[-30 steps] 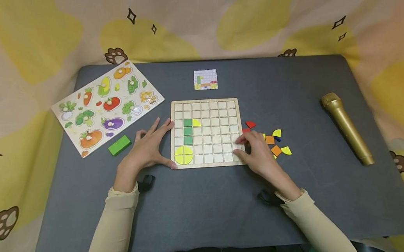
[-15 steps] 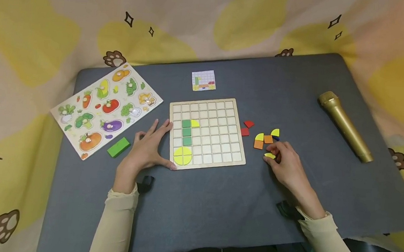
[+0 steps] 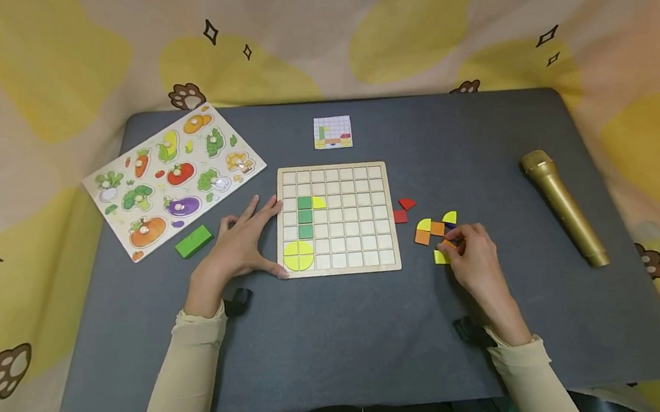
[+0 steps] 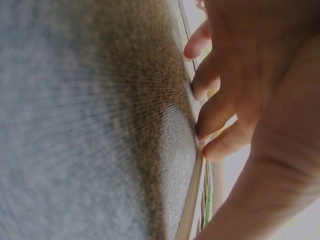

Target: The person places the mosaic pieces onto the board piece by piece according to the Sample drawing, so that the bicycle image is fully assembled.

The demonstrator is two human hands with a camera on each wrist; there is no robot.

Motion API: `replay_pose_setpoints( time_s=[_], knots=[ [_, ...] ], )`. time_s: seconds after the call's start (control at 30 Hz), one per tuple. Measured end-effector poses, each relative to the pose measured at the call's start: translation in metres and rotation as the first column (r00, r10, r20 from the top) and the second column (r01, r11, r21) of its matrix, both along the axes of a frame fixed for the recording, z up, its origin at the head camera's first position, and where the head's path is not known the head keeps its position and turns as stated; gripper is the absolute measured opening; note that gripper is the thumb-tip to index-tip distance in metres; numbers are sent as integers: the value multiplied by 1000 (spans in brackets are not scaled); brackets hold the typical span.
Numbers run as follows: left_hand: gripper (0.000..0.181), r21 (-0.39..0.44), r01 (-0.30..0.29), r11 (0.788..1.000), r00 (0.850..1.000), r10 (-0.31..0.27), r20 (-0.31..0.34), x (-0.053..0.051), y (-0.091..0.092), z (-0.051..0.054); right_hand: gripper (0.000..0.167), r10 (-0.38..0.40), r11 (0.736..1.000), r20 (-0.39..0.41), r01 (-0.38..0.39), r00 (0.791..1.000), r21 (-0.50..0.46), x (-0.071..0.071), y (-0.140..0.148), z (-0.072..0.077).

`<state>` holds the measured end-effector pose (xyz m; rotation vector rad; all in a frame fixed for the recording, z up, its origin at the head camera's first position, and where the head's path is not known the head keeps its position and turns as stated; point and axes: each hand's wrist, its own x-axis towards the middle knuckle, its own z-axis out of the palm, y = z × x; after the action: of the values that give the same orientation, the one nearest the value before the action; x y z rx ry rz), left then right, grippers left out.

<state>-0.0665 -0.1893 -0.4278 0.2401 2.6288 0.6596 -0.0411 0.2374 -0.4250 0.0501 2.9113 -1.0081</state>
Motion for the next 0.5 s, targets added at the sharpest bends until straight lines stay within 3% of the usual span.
replay_pose_setpoints(
  time_s=[0.17,0.3,0.4,0.5],
  knots=[
    [149,0,-4,1000,1000,4,2,-1,0,-1,21,6,999,-49,-8,999,-34,-6,-16,1],
    [150,-8,-5,1000,1000,5,7,-1,-1,-1,19,92,987,-154,-110,984,-114,-15,-41,-1],
    [150,-10,-1,1000,1000,1,6,-1,-1,-1,16,206,953,-192,-241,960,-183,-21,-63,-3],
    [150,-7,0,1000,1000,0,4,-1,0,-1,14,298,910,-174,-335,938,-246,-28,-87,-3]
  ],
)
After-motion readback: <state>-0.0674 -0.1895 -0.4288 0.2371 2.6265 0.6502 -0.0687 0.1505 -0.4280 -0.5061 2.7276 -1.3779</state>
